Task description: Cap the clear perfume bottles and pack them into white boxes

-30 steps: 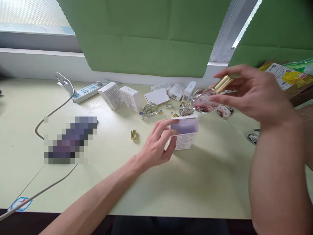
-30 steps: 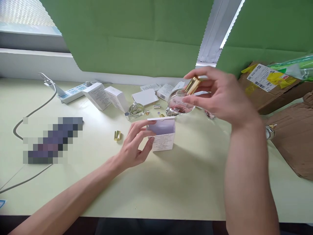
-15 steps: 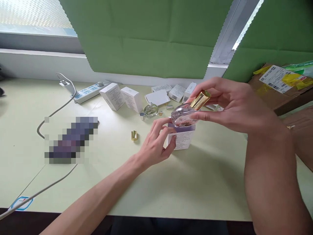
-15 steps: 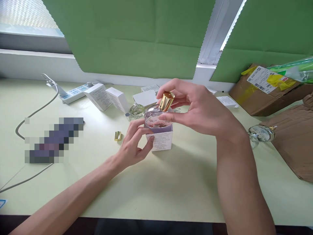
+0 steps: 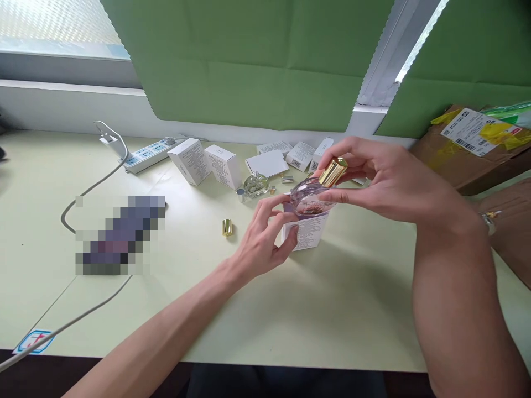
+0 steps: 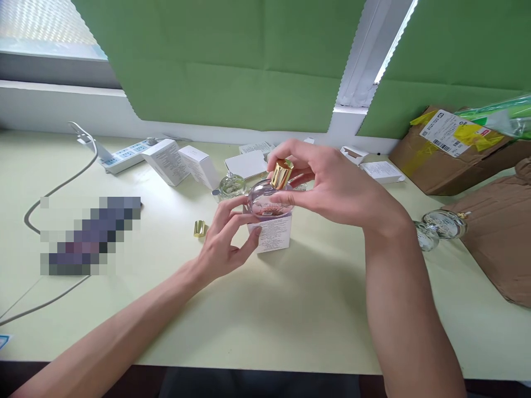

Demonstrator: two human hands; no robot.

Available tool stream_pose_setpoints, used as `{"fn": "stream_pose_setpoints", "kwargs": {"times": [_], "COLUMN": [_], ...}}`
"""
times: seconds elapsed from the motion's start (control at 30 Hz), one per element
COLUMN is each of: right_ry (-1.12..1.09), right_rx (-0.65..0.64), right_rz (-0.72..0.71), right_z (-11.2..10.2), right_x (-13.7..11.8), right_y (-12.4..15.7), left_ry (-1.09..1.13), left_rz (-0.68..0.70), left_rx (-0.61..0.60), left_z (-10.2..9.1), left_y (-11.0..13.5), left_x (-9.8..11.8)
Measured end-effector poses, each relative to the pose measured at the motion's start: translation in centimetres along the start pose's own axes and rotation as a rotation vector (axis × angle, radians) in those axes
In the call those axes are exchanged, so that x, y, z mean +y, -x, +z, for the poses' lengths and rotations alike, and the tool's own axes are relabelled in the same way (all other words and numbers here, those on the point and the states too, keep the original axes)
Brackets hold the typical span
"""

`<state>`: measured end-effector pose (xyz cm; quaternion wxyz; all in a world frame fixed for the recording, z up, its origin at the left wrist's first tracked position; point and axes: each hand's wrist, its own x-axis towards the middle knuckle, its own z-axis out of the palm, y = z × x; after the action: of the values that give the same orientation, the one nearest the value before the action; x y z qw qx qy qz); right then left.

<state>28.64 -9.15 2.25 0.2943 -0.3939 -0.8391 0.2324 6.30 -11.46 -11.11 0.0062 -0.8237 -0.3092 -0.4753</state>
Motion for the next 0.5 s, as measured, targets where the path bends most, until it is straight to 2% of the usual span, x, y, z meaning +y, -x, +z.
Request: {"fn": "stream_pose_setpoints", "kwargs": {"times": [0.5], "right_ry": [0.024], "right_rx": [-0.03], "right_rz": [0.004], "right_z": [0.08], "right_x": [0.3], "right_y": [-0.2], "left_ry": [0.008], "left_rz": [0.0], "left_rx": [0.003], "left_z": [0.08], "left_y": [-0.06], "left_x": [-0.04]}}
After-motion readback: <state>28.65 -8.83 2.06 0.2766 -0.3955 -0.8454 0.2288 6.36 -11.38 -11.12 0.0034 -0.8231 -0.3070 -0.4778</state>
